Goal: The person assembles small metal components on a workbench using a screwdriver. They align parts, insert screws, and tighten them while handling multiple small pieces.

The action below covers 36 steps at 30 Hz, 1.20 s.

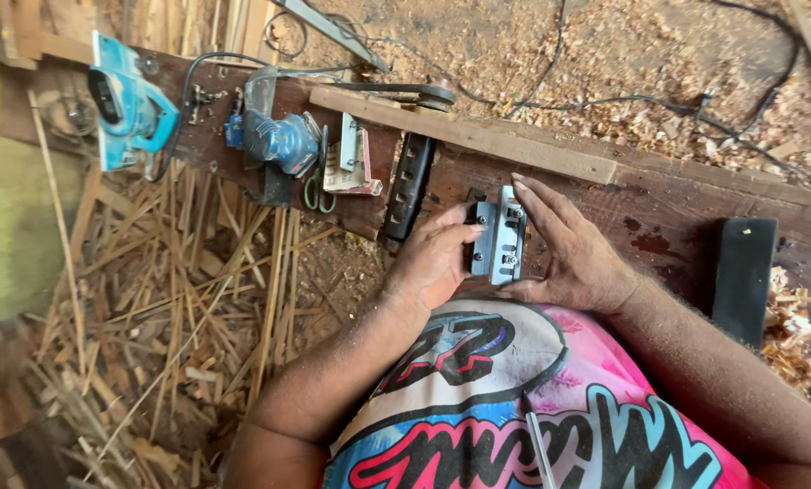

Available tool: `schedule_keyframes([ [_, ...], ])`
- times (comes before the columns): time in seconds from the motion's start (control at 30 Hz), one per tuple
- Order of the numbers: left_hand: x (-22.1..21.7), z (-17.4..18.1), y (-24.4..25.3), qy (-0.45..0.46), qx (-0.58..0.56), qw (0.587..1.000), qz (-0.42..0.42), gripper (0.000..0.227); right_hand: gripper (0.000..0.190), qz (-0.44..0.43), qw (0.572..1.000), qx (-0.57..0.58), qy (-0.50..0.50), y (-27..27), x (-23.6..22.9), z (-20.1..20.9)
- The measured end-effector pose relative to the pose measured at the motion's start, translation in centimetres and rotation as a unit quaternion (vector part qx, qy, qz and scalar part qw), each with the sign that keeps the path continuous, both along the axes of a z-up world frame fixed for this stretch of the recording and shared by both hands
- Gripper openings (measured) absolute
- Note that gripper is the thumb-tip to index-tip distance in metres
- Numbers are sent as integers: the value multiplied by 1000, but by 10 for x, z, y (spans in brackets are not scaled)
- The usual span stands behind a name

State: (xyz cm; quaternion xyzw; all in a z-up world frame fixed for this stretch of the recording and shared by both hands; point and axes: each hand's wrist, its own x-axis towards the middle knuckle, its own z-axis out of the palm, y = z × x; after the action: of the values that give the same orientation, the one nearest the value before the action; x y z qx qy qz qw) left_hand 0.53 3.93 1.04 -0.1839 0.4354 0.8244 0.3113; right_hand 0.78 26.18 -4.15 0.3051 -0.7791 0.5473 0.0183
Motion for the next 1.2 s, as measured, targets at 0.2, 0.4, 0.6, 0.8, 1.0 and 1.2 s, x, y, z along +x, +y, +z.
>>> schedule_keyframes([
  [0.2,18,9,8,-7,-28,999,36,40,130,26,999,-31,18,2,0,1],
  [0.4,31,12,13,5,-52,997,53,40,130,39,997,-55,43,6,4,3],
  [0.6,35,15,16,19,-67,996,54,41,131,35,997,-55,38,9,14,5],
  [0.8,42,22,28,19,-70,996,56,40,131,35,997,-59,33,18,18,10],
  [1.0,40,28,48,43,-160,985,39,39,129,33,998,-22,55,32,12,21],
  [1.2,37,37,58,194,-397,895,-61,39,122,32,994,-20,100,41,4,26],
])
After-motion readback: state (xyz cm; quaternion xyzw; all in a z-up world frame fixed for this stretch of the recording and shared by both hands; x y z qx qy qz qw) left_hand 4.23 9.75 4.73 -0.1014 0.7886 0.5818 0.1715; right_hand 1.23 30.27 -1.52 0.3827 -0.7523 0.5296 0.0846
